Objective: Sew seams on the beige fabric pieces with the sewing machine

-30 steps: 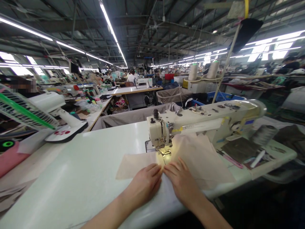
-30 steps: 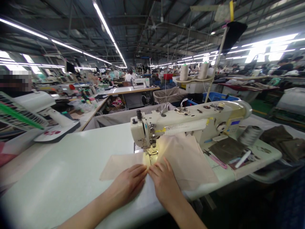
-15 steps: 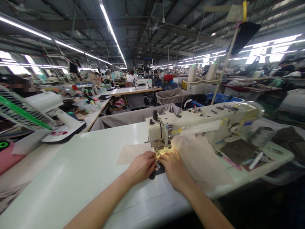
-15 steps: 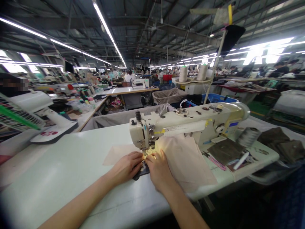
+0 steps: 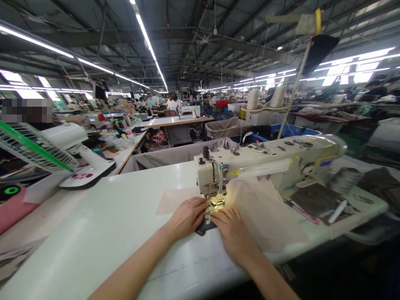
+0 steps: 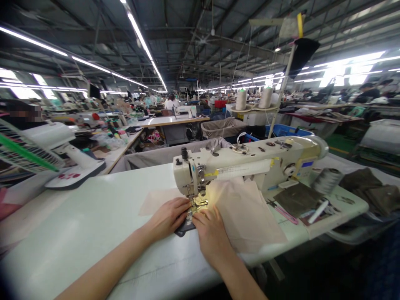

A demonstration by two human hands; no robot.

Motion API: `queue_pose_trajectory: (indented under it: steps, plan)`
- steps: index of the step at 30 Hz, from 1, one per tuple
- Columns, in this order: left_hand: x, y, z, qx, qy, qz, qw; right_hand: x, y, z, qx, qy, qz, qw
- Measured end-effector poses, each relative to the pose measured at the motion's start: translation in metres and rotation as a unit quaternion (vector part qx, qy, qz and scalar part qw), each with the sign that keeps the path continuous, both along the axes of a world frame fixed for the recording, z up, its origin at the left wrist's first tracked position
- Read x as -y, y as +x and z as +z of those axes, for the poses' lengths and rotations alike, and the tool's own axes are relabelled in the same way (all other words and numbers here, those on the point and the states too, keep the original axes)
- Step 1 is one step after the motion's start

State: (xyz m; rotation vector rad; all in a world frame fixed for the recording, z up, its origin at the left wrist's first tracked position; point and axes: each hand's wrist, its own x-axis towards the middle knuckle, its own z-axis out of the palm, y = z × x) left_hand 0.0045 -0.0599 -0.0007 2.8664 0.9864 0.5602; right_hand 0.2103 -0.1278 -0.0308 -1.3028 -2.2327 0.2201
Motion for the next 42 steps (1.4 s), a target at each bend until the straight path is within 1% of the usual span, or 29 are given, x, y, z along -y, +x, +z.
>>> queue_pose_trajectory:
  steps: [5,8,14,18,21,24,27,31,35,42]
  plan:
    - [0.0,0.001,0.005,-0.009,-0.008,-0.006,1.0,-0.002,-0.001,-0.001,0.015,0.008,-0.009,1.0]
    - [-0.001,0.001,0.005,-0.011,-0.005,-0.008,1.0,-0.002,-0.001,0.0,0.015,0.009,-0.003,1.0]
    - [-0.001,0.0,0.003,-0.023,0.004,0.019,1.0,-0.001,0.0,0.0,0.002,0.012,-0.002,1.0]
    - [0.012,0.006,0.01,-0.04,-0.002,0.034,0.999,0.004,0.0,0.001,-0.025,0.02,-0.008,0.999]
    - [0.03,0.013,0.013,-0.041,-0.024,0.008,0.999,0.01,0.001,0.003,-0.044,0.021,-0.002,0.999]
    - [0.044,0.017,0.011,-0.033,-0.031,-0.003,0.999,0.016,0.003,0.005,-0.042,0.013,0.007,0.999]
    - [0.048,0.019,0.008,-0.032,-0.026,0.008,0.999,0.02,0.006,0.006,-0.033,0.011,0.005,0.999]
    - [0.047,0.018,0.006,-0.044,-0.025,0.012,0.999,0.021,0.009,0.005,-0.019,0.017,0.003,1.0]
    - [0.042,0.017,0.007,-0.049,-0.022,0.01,0.999,0.015,0.008,0.005,-0.004,0.027,0.003,1.0]
    - [0.017,0.012,0.011,-0.055,-0.016,0.006,0.998,-0.008,0.002,0.01,0.012,0.04,-0.004,0.999]
